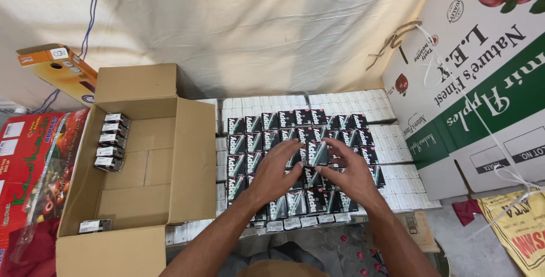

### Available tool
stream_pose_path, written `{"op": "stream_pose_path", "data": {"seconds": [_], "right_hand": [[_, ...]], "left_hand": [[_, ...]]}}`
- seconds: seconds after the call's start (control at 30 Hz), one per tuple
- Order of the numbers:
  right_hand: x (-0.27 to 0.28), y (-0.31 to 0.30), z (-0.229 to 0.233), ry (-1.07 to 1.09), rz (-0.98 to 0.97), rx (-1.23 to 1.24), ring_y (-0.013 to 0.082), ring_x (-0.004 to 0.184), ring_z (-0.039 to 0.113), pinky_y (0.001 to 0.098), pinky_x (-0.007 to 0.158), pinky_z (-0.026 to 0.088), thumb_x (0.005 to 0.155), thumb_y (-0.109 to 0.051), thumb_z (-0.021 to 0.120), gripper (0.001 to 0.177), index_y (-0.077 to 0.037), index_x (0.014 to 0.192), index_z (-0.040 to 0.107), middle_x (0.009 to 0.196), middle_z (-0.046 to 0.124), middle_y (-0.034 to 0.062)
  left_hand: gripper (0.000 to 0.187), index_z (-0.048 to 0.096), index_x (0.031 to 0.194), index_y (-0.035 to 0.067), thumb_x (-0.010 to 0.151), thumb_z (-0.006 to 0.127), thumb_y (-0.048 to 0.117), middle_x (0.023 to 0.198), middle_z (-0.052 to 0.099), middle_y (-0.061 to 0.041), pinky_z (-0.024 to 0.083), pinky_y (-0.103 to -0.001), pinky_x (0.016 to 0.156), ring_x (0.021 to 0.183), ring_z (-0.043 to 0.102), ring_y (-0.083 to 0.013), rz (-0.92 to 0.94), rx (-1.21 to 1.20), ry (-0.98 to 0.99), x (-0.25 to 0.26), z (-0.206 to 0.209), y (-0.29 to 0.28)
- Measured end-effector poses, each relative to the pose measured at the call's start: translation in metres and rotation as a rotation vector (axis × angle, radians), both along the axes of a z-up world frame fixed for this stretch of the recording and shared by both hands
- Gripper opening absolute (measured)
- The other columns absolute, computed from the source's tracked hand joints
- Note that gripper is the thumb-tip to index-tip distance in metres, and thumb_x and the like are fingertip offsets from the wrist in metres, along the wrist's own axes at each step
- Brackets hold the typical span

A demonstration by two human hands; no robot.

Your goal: The person repeatedly picks up small black boxes labeled 'Adda' from a large stack and places them one by one into a larger cardboard box. The person arranges the boxes in neat rows inside the larger box.

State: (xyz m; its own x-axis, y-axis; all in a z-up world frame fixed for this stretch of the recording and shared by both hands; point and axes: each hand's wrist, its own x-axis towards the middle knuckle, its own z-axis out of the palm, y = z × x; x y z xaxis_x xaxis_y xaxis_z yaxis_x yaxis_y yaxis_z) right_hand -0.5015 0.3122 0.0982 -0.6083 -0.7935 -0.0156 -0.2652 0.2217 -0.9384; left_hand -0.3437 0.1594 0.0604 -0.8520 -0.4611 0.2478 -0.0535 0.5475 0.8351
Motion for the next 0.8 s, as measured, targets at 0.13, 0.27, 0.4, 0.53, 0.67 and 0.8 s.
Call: {"op": "stream_pose_path", "data": {"seconds": [0.13,0.27,0.4,0.53,0.67,0.8], "right_hand": [[-0.017,0.029,-0.016,0.007,-0.017,0.038,0.0340,0.119,0.069,0.0452,0.100,0.057,0.068,0.001,0.089,0.078,-0.012,0.142,0.065,0.122,0.074,0.0205],[-0.020,0.050,-0.032,-0.051,-0.041,0.100,0.0388,0.124,0.065,0.0474,0.102,0.057,0.071,0.002,0.086,0.076,-0.011,0.143,0.064,0.127,0.071,0.0246],[-0.027,0.061,-0.053,-0.022,-0.006,0.129,0.0438,0.127,0.062,0.0489,0.103,0.057,0.072,0.004,0.084,0.075,-0.010,0.143,0.063,0.140,0.062,0.0226],[-0.022,0.061,-0.051,0.071,0.086,0.190,0.0517,0.128,0.058,0.0573,0.106,0.054,0.079,-0.001,0.081,0.074,-0.010,0.148,0.057,0.139,0.059,0.0267],[-0.015,0.058,-0.045,0.135,0.088,0.318,0.0476,0.124,0.062,0.0558,0.103,0.054,0.081,-0.010,0.082,0.075,-0.017,0.151,0.055,0.126,0.067,0.0231],[-0.015,0.060,-0.057,0.151,0.085,0.280,0.0492,0.124,0.061,0.0659,0.105,0.047,0.082,-0.015,0.083,0.078,-0.016,0.153,0.051,0.131,0.066,0.0260]], "left_hand": [[0.046,0.055,0.142,0.003,0.098,0.058,0.017,0.145,0.052,-0.026,0.028,-0.066,0.115,0.142,0.038,-0.0533,-0.068,-0.123,-0.022,-0.013,-0.009,0.028],[0.050,0.053,0.144,0.007,0.096,0.058,0.021,0.149,0.049,-0.021,0.024,-0.067,0.115,0.144,0.037,-0.0476,-0.081,-0.264,-0.067,-0.016,-0.028,0.049],[0.048,0.056,0.138,0.008,0.093,0.060,0.022,0.150,0.048,-0.019,0.025,-0.068,0.114,0.146,0.037,-0.0450,-0.083,-0.371,-0.095,-0.019,-0.038,0.055],[0.045,0.058,0.135,0.006,0.092,0.061,0.022,0.148,0.049,-0.020,0.024,-0.069,0.113,0.145,0.037,-0.0454,-0.069,-0.407,-0.090,-0.018,-0.037,0.059],[0.043,0.060,0.133,0.007,0.093,0.060,0.023,0.148,0.050,-0.019,0.021,-0.069,0.115,0.146,0.037,-0.0442,-0.056,-0.406,-0.104,-0.018,-0.040,0.063],[0.043,0.063,0.131,0.006,0.092,0.061,0.023,0.146,0.053,-0.019,0.020,-0.068,0.116,0.145,0.039,-0.0429,-0.056,-0.429,-0.108,-0.016,-0.041,0.063]]}}
